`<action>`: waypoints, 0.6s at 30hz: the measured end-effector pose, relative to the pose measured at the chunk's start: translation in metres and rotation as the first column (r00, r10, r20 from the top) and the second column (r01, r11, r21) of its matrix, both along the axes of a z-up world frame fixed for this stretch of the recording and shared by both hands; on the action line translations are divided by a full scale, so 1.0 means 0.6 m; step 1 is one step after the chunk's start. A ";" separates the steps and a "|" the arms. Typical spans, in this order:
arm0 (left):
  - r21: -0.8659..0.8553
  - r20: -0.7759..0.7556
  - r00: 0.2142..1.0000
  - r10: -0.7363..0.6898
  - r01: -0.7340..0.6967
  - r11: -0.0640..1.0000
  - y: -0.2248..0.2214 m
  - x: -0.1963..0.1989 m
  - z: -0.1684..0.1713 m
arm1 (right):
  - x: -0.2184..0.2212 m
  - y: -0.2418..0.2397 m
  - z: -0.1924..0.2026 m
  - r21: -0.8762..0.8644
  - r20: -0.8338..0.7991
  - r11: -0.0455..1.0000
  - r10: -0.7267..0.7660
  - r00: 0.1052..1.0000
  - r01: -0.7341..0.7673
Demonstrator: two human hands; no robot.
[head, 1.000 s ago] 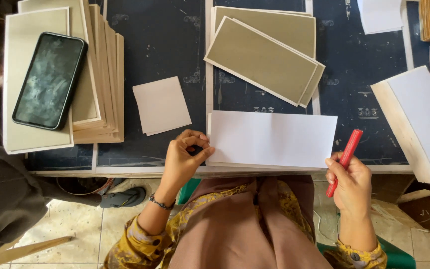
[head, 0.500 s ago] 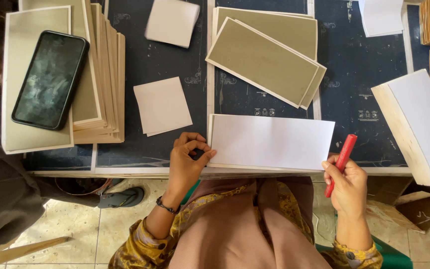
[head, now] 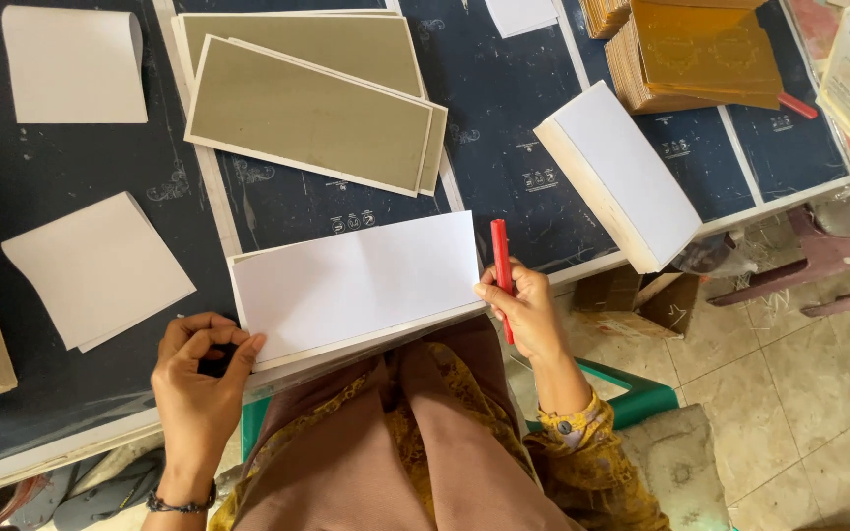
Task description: Manually assembling cards by folding paper inserts and creasing them with a hand tool.
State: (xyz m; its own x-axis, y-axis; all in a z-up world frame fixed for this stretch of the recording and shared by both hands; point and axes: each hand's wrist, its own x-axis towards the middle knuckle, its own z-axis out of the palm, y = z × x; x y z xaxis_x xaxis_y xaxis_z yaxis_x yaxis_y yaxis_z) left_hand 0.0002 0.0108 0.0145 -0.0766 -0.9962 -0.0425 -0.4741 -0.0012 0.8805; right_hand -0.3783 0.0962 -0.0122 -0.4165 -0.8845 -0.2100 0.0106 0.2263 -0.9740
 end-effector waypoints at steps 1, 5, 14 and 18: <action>0.001 0.001 1.000 0.002 -0.002 1.000 0.000 0.000 0.001 | 0.000 0.001 -0.001 0.001 0.001 1.000 0.002 1.000 -0.002; 0.017 -0.024 1.000 -0.004 0.005 1.000 -0.002 -0.001 0.005 | 0.001 0.001 -0.001 0.008 0.010 1.000 -0.005 1.000 0.005; 0.054 -0.015 1.000 -0.024 0.024 0.998 -0.005 0.000 -0.010 | 0.008 0.006 0.001 -0.002 -0.138 0.999 -0.033 0.990 0.033; -0.278 0.479 0.878 -0.010 0.162 0.947 -0.010 -0.021 0.005 | 0.030 0.008 0.021 -0.093 -0.465 0.994 0.011 0.885 -0.061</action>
State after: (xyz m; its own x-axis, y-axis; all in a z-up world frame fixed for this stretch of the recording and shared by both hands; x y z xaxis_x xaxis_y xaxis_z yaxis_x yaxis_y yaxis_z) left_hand -0.0123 0.0049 0.0172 -0.2096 -0.9561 0.2048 -0.8135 0.2867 0.5059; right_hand -0.3600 0.1009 0.0004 -0.4113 -0.9069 0.0914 -0.4538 0.1168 -0.8834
